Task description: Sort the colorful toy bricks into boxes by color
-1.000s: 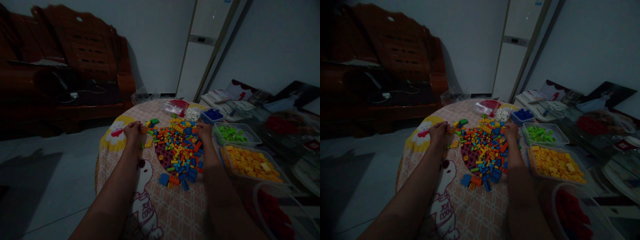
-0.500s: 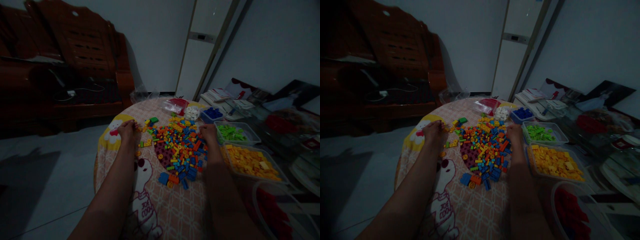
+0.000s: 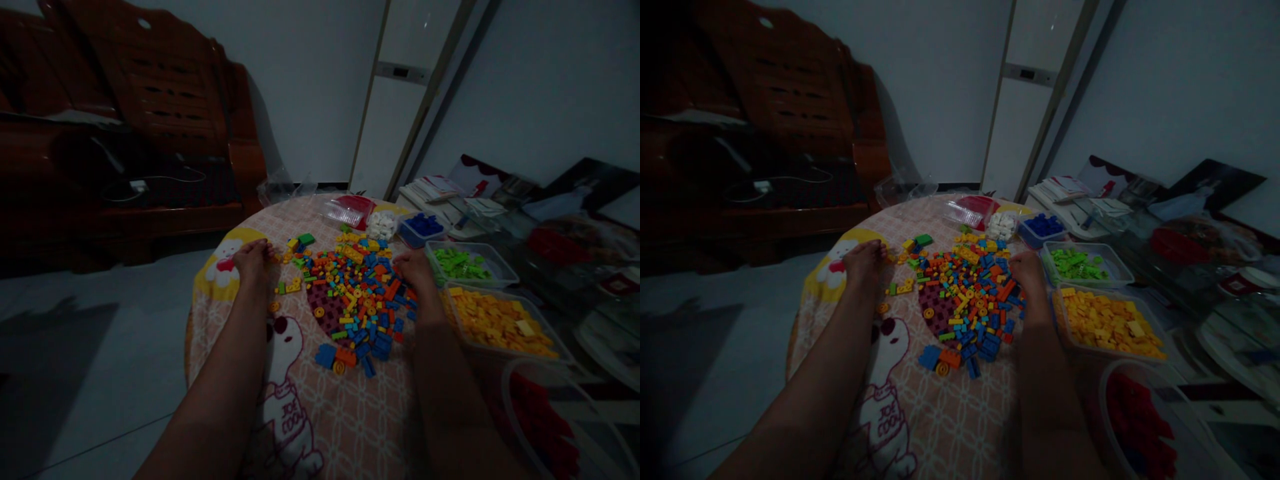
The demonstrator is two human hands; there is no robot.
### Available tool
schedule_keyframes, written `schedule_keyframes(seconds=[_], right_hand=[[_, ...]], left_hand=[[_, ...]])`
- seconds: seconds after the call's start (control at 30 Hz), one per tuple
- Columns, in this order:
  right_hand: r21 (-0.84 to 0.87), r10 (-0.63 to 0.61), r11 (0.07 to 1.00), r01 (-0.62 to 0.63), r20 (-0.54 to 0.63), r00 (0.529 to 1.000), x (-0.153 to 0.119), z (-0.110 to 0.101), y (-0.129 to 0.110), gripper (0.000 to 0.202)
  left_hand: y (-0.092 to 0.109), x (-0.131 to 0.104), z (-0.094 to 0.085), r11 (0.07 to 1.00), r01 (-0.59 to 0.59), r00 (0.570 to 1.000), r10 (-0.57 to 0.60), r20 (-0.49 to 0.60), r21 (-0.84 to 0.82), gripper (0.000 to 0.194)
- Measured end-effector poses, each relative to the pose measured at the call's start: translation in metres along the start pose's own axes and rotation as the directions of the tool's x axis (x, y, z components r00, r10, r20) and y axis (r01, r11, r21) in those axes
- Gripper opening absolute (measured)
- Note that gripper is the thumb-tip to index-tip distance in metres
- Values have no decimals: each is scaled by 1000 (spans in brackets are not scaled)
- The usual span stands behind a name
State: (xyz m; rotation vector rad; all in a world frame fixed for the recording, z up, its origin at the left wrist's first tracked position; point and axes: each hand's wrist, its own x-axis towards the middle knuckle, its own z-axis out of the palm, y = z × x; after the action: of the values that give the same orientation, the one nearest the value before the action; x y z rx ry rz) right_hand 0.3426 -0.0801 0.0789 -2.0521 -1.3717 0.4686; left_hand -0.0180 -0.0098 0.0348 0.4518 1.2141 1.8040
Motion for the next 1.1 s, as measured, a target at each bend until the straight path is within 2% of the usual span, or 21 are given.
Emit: schedule_keyframes(seconds=[0.1, 0.17, 0.27, 0.33, 0.4, 0.5, 0.63, 0.77, 0.87, 0.93, 1.03, 1.1], right_hand=[[-18, -8, 1000, 12, 188, 982, -7, 2, -5, 21], [47, -8, 999, -3, 232, 973, -10, 4, -8, 25], [109, 22, 994, -32, 92, 995, -8, 3, -6, 31], [71, 41, 997, -40, -13, 999, -5, 1, 0, 32], [-12, 40, 999, -40, -62, 997, -4, -1, 6, 31], [-142, 28, 989, -37, -64, 998, -7, 2, 10, 30], [-299, 10, 954, -24, -48, 999, -12, 13, 3, 29], [-376, 8, 926, -21, -38, 999, -14, 20, -3, 17], [-242, 5, 970, -18, -57, 998, -15, 19, -2, 6], [-5, 72, 997, -73, -40, 997, -17, 16, -2, 3], [380, 164, 908, -176, 65, 984, -21, 12, -3, 7], [530, 151, 830, -176, 92, 984, -24, 11, -4, 12]], left_hand=[[1, -1, 0, 1000, -5, 1000, 5, 4, 0, 15], [1, -2, 0, 1000, -9, 1000, 9, -4, 0, 16], [2, -3, 1, 1000, -14, 1000, 14, -2, 4, 15], [3, -4, 1, 1000, -9, 1000, 9, 3, 6, 13], [3, -4, 2, 1000, 4, 1000, -4, 5, 3, 12], [3, -5, 3, 1000, 21, 1000, -21, 0, -11, 13], [4, -7, 3, 1000, 21, 1000, -21, -9, -20, 14], [4, -8, 3, 1000, 25, 1000, -25, -14, -11, 13], [3, -8, 2, 1000, 24, 1000, -24, -20, 8, 11], [3, -7, 2, 1000, 20, 1000, -19, -23, 20, 10], [3, -8, 3, 1000, 22, 1000, -22, -16, 13, 11], [4, -8, 4, 999, 32, 999, -32, -14, 2, 11]])
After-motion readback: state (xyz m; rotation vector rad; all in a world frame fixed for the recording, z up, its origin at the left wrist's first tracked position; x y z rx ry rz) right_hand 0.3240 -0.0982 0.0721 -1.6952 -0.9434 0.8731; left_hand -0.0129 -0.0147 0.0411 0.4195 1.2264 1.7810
